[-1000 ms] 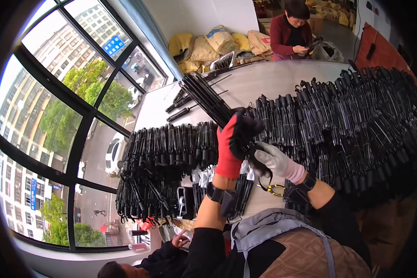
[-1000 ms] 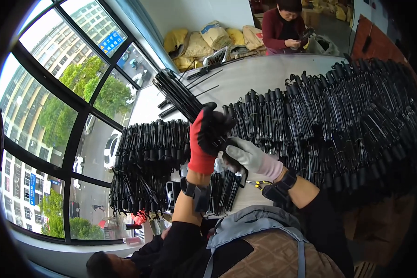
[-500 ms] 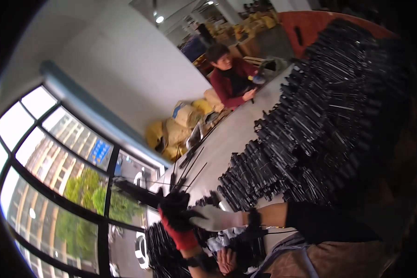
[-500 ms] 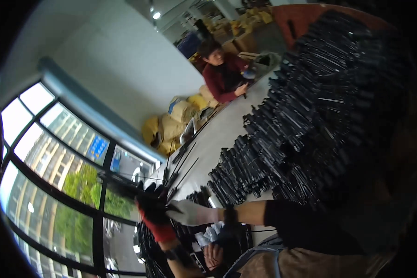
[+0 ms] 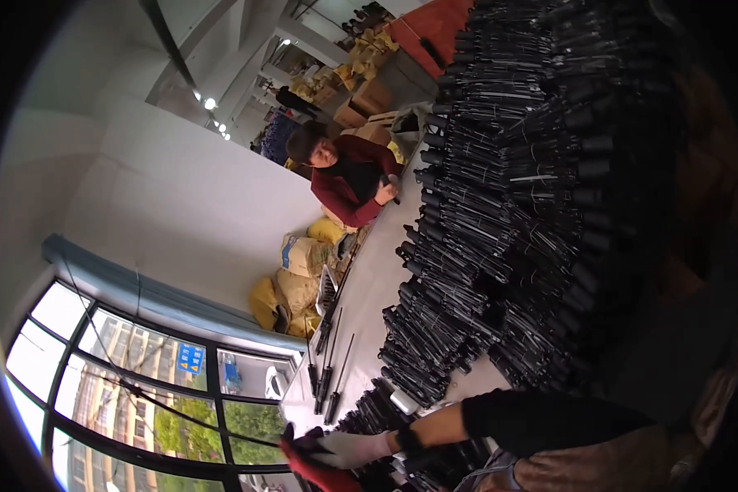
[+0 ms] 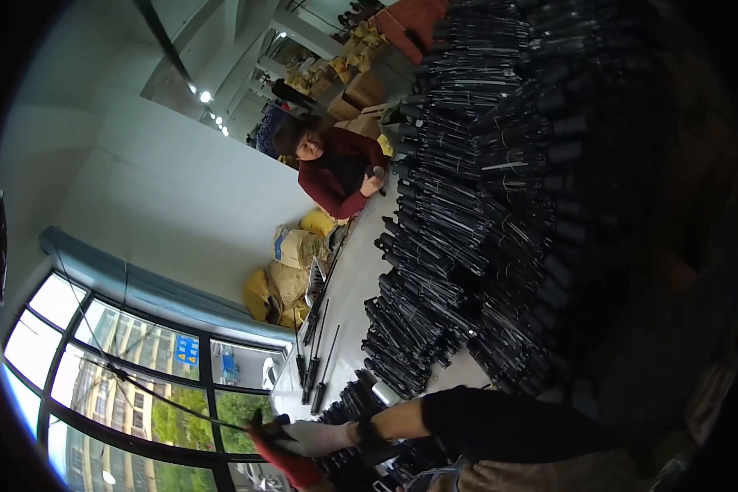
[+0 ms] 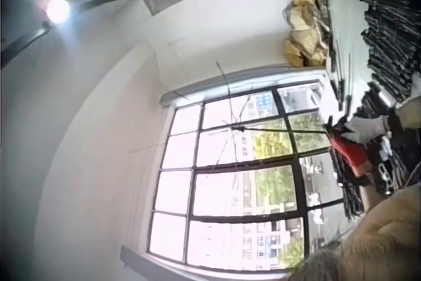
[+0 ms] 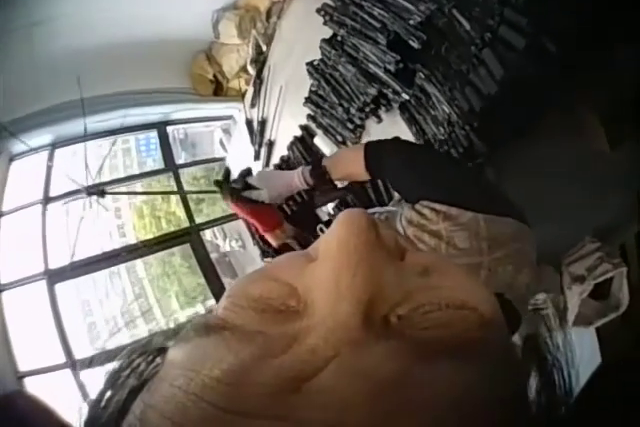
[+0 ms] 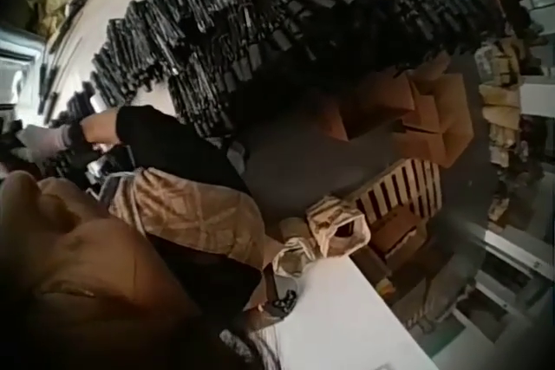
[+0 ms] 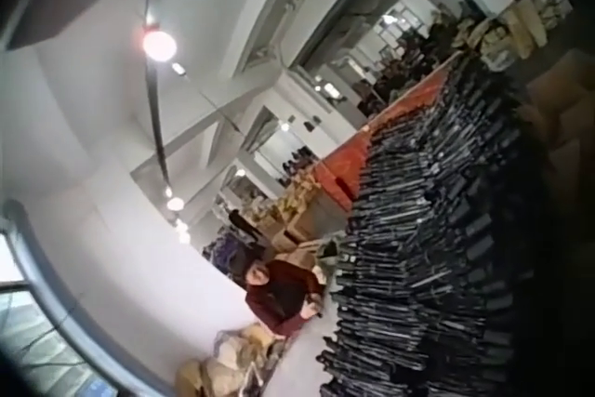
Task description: The person picks up umbrella frames, cuts the rubber bands holding them with pliers, and opens the frames to inspect them. After closing each frame, they wrap a new rubber band around it, trim the excess with pliers, and place it back on the table.
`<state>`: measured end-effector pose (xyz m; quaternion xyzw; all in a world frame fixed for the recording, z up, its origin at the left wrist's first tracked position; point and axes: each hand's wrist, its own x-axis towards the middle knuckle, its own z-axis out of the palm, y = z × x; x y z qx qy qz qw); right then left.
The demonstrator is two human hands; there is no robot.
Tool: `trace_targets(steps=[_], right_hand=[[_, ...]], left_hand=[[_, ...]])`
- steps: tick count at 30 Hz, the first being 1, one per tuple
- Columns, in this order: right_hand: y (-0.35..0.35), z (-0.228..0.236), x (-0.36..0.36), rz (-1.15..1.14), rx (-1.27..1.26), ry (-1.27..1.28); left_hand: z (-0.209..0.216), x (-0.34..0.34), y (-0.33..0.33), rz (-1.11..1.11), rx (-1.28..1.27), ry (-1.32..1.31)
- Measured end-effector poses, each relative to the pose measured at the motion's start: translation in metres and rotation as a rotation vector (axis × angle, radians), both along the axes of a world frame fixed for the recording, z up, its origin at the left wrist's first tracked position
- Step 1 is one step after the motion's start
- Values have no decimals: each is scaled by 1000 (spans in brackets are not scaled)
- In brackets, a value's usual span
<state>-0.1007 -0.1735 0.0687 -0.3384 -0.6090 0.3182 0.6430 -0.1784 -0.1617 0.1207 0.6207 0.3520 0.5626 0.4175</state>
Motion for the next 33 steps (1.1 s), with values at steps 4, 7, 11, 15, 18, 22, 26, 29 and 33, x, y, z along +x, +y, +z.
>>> trace_targets(steps=[4,7,11,15,18,22,26,29,33], right_hand=[[1,-4,-1,14,229,-259],[-7,-17,11,10,111,-92],[-11,-33,23,-160,137,-71],[-47,-30,50,139,-191,-36],[-96,-72,93,358,-471,66],[-142,-98,97,426,-554,77],[-146,-116,90,149,-548,30],[-128,-98,53,-189,-338,-190],[-60,-22,9,-259,-623,394]], left_hand=[[13,-7,-10,2,-36,-48],[-14,3,1,43,-28,-88],[-26,5,6,74,-82,-4],[-17,-78,50,-96,68,-239],[1,-125,107,-144,-289,-794],[17,-153,161,-941,-178,-789],[22,-112,156,-1080,-326,-879],[16,-67,104,-572,-277,-706],[-24,6,49,-525,-533,-815]])
